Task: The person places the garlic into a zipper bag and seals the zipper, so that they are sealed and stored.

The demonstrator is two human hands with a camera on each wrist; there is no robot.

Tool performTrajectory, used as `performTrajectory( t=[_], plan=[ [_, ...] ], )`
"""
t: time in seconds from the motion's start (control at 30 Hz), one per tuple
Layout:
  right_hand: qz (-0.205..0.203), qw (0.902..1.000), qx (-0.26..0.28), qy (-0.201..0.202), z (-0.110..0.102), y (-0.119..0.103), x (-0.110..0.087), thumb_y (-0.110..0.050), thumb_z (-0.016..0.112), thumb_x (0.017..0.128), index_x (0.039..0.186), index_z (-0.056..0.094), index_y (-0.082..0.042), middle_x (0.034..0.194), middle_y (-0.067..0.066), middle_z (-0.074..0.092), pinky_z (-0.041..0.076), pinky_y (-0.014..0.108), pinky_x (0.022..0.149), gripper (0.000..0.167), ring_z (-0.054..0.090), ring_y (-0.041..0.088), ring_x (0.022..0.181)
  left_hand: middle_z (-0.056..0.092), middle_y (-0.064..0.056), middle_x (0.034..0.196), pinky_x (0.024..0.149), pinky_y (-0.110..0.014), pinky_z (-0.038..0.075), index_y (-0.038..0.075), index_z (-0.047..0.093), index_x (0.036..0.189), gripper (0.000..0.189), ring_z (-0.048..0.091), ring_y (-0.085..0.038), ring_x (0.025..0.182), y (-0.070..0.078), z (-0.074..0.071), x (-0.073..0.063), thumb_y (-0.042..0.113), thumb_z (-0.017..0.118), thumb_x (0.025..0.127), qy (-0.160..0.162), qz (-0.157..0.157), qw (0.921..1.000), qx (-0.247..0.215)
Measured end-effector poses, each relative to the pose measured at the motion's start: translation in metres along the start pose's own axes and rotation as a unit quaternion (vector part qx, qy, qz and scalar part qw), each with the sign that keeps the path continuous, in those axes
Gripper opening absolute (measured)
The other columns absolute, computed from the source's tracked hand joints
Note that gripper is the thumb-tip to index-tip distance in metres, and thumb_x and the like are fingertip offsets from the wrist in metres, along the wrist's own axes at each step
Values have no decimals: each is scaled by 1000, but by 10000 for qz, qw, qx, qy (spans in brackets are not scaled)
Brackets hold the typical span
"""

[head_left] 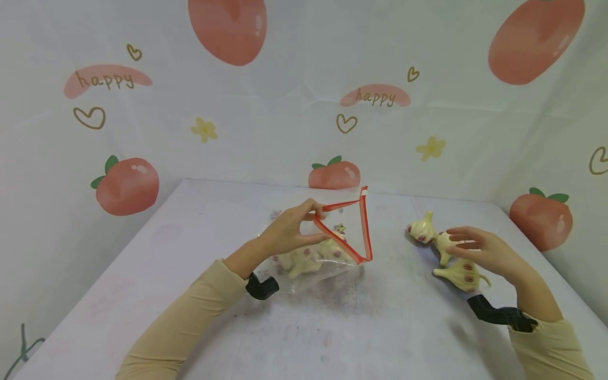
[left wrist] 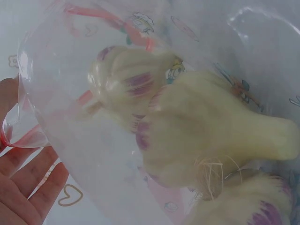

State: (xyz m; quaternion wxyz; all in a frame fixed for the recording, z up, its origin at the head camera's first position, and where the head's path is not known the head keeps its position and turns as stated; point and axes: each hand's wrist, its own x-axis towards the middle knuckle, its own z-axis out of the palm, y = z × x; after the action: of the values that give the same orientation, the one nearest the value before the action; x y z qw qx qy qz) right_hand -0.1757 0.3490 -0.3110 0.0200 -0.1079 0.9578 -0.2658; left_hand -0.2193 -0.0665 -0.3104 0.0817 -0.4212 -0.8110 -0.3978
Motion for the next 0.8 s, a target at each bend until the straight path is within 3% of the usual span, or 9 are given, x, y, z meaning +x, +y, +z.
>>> performTrajectory(
  t=[0.07,0.13,0.17,0.33,0.5,0.8],
  plan=[
    [10,10000,8,-41,1,5,-1,-26,62,90,128,48,3,124,28,56,54,31,74,50,65,24,100,57,-10,100,97,-36,50,6,43,101,39,67,-23,101,0,0,0,13,74,79,0,-18,10000,-2],
    [55,9999,14,-131,1,9,-2,-26,61,90,129,47,5,124,30,55,55,39,76,52,59,44,105,57,-11,100,97,-37,51,6,43,101,39,67,-24,102,0,0,0,13,74,79,1,-30,10000,-23],
    [79,9998,29,-176,1,10,-2,-26,61,90,129,46,6,124,32,54,55,42,76,53,57,47,106,57,-12,100,96,-37,51,6,43,101,39,67,-25,102,0,0,0,12,74,79,4,-27,10000,-37],
    [154,9992,-55,-352,1,17,-6,-27,61,90,132,44,6,125,34,52,53,51,77,56,55,52,108,58,-15,100,95,-39,51,6,42,100,39,67,-27,101,0,0,0,11,74,78,20,-21,10000,-73],
    [140,9984,-75,-550,1,24,-9,-26,62,89,131,44,7,125,34,52,52,55,76,56,55,52,106,56,-10,99,96,-36,51,6,43,101,39,67,-24,100,0,0,-1,11,75,78,22,-25,10000,-47],
    [392,9942,37,-1001,4,35,-11,-28,60,90,132,43,6,128,36,48,52,55,77,58,53,53,108,56,-9,100,95,-37,51,6,43,101,39,67,-25,101,0,0,-1,11,74,78,34,3,9999,-97]
  ],
)
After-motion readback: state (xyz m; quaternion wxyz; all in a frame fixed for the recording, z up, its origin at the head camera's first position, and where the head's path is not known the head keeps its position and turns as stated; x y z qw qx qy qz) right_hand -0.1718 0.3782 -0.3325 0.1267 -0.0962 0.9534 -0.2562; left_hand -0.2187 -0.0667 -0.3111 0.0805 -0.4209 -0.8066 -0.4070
